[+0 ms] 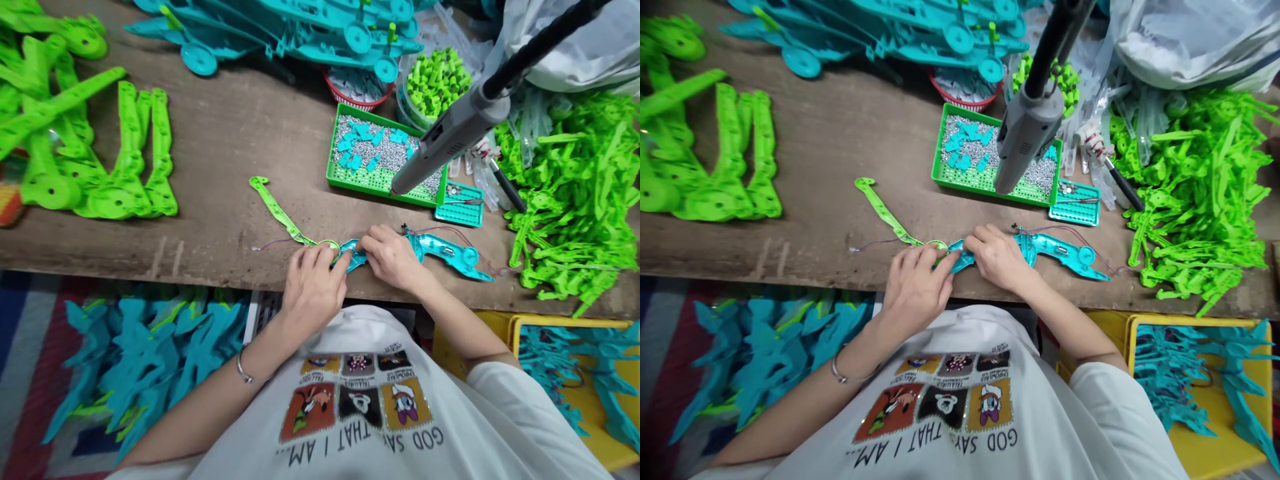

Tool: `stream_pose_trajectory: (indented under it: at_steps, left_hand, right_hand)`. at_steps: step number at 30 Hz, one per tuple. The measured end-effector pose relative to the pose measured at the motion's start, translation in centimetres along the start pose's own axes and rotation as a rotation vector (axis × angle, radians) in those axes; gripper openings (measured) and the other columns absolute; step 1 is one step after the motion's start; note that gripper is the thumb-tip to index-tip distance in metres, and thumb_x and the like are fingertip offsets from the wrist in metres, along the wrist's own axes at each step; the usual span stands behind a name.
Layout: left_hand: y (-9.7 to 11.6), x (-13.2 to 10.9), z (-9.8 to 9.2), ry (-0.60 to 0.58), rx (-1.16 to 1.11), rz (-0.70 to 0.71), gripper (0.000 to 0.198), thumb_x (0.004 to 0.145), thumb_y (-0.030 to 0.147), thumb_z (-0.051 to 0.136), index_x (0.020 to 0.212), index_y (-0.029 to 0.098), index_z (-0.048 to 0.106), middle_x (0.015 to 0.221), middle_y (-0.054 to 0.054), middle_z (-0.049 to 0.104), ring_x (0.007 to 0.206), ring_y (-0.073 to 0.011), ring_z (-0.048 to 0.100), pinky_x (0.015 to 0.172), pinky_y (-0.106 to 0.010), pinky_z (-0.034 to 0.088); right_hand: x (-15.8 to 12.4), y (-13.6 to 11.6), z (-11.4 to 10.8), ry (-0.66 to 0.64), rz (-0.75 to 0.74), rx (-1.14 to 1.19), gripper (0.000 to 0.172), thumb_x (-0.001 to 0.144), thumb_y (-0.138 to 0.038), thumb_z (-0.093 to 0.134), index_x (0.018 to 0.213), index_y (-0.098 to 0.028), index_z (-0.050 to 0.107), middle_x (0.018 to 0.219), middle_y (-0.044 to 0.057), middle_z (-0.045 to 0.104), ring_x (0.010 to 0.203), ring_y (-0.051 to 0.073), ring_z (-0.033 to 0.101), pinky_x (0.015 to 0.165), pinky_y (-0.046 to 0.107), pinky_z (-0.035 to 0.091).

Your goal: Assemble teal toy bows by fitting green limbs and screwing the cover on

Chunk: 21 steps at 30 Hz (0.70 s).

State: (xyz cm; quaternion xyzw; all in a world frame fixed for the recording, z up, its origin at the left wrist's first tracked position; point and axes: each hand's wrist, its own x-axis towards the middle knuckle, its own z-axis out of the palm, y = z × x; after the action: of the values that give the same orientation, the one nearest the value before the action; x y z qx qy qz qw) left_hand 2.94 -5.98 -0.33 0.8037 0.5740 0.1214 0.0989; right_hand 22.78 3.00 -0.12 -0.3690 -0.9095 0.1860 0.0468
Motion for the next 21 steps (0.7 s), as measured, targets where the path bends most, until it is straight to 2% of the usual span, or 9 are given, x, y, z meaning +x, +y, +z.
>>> stream_pose_trajectory:
  at_steps: [7,10,14,21]
  left_hand:
    - [0.2,-0.2,0.4,-0.016,0.011,0.0,0.046,0.098,0.022,0.049,0.143,0.015,0.059,0.125,-0.019,0.063,0.129,-0.0355,0.051,0.108,-0.054,0.041]
    - [0.2,-0.2,0.4,-0.018,-0.013,-0.012,0.047,0.099,0.023,0.048,0.144,0.015,0.058,0.125,-0.02,0.063,0.131,-0.0364,0.05,0.108,-0.055,0.041]
    - [0.1,-0.2,0.4,-0.016,-0.035,-0.013,0.047,0.098,0.023,0.05,0.144,0.017,0.058,0.125,-0.019,0.064,0.13,-0.036,0.051,0.108,-0.054,0.042]
    - [-0.2,-0.3,0.5,-0.01,-0.021,0.0,0.046,0.098,0.023,0.052,0.143,0.017,0.059,0.124,-0.018,0.063,0.129,-0.0362,0.051,0.106,-0.053,0.043]
  right_hand:
    - [0.0,-0.4,0.1,-0.014,0.082,0.029,0.031,0.105,-0.018,0.039,0.105,-0.019,0.071,0.105,0.011,0.058,0.095,0.023,0.052,0.073,0.032,0.039]
    - [-0.2,-0.1,-0.3,-0.024,0.076,0.059,0.031,0.103,-0.015,0.04,0.107,-0.019,0.07,0.104,0.011,0.059,0.098,0.023,0.054,0.079,0.033,0.043]
    - [-1.3,1.1,-0.7,0.051,0.113,0.153,0.026,0.102,-0.014,0.041,0.108,-0.018,0.066,0.103,0.01,0.061,0.097,0.022,0.057,0.088,0.034,0.046]
    - [-2.3,2.1,-0.3,0.1,0.144,0.116,0.022,0.097,-0.013,0.045,0.102,-0.017,0.066,0.098,0.01,0.063,0.092,0.023,0.059,0.086,0.033,0.047]
